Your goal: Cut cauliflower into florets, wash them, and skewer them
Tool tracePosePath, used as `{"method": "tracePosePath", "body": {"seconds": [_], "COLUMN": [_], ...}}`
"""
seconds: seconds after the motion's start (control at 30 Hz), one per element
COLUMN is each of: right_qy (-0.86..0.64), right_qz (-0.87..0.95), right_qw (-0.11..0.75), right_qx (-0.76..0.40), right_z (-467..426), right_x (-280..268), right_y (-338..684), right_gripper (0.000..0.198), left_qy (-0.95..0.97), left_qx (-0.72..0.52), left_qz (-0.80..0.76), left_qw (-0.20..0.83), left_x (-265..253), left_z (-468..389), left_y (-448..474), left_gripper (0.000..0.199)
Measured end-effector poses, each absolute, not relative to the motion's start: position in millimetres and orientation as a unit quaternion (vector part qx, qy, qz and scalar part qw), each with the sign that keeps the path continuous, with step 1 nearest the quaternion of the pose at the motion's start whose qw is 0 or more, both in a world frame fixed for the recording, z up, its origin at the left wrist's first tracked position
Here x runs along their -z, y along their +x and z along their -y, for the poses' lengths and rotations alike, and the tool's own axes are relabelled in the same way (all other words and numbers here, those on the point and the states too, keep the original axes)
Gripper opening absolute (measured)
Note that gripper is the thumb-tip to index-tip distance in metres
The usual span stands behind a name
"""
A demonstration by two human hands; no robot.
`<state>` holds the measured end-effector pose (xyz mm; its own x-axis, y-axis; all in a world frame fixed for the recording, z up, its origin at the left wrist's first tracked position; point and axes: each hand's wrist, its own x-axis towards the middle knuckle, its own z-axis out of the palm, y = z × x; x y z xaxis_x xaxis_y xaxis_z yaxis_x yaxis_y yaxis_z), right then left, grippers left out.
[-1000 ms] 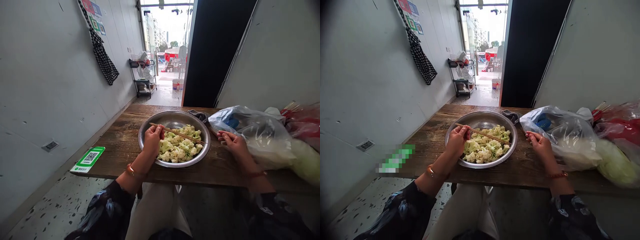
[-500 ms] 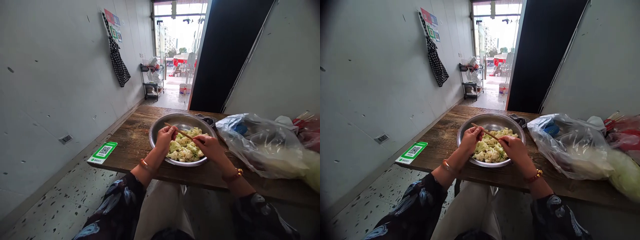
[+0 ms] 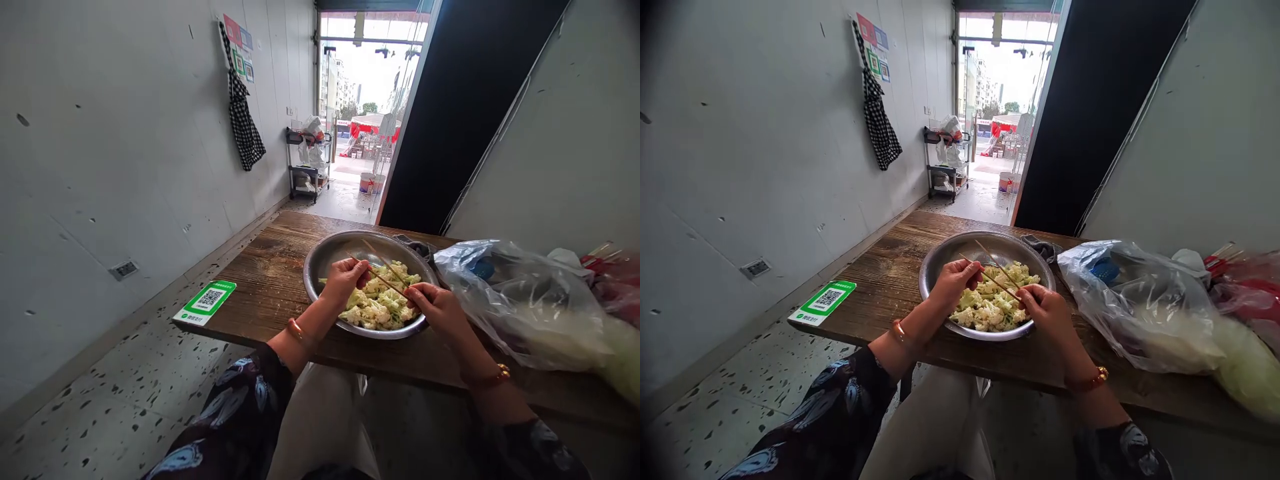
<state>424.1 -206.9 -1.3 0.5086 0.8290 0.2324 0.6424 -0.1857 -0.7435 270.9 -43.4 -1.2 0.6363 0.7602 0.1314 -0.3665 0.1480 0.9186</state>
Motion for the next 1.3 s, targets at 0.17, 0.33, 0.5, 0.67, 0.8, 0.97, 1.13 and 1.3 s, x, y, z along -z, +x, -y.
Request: {"method": "tracePosePath", "body": {"seconds": [0.17, 0.33, 0.5, 0.67, 0.8, 0.97, 1.13, 1.3], "right_qy": [-0.789, -0.869, -0.887, -0.859, -0.780, -0.736, -0.722, -0.707], "right_qz": [0.405, 0.382, 0.428, 0.399, 0.385, 0.563, 0.579, 0.527], "right_qw": [0.435, 0.298, 0.154, 0.316, 0.493, 0.376, 0.375, 0.437], "right_qx": [0.156, 0.102, 0.076, 0.060, 0.004, -0.023, -0.051, -0.175], "right_z": [230, 263, 271, 263, 247, 208, 178, 181], "right_x": [10, 52, 77, 38, -12, -28, -13, -13], "right_y": [474, 535, 543, 523, 476, 416, 397, 396], "right_gripper": [0.041, 0.039, 0.033, 0.035, 0.041, 0.029, 0.022, 0.035], "left_qy": [0.478, 0.463, 0.469, 0.474, 0.481, 0.490, 0.515, 0.519], "left_qx": [-0.452, -0.468, -0.462, -0.451, -0.439, -0.432, -0.417, -0.408], "left_qz": [-0.243, -0.245, -0.247, -0.249, -0.242, -0.235, -0.228, -0.212], "left_qw": [0.713, 0.712, 0.711, 0.714, 0.719, 0.720, 0.713, 0.721], "left_x": [0, -3, -2, -2, -3, -4, -4, -3], "left_z": [41, 41, 41, 40, 39, 41, 43, 45], "left_y": [272, 271, 272, 274, 277, 276, 273, 272], "left_gripper": [0.032, 0.029, 0.028, 0.027, 0.027, 0.027, 0.030, 0.035]}}
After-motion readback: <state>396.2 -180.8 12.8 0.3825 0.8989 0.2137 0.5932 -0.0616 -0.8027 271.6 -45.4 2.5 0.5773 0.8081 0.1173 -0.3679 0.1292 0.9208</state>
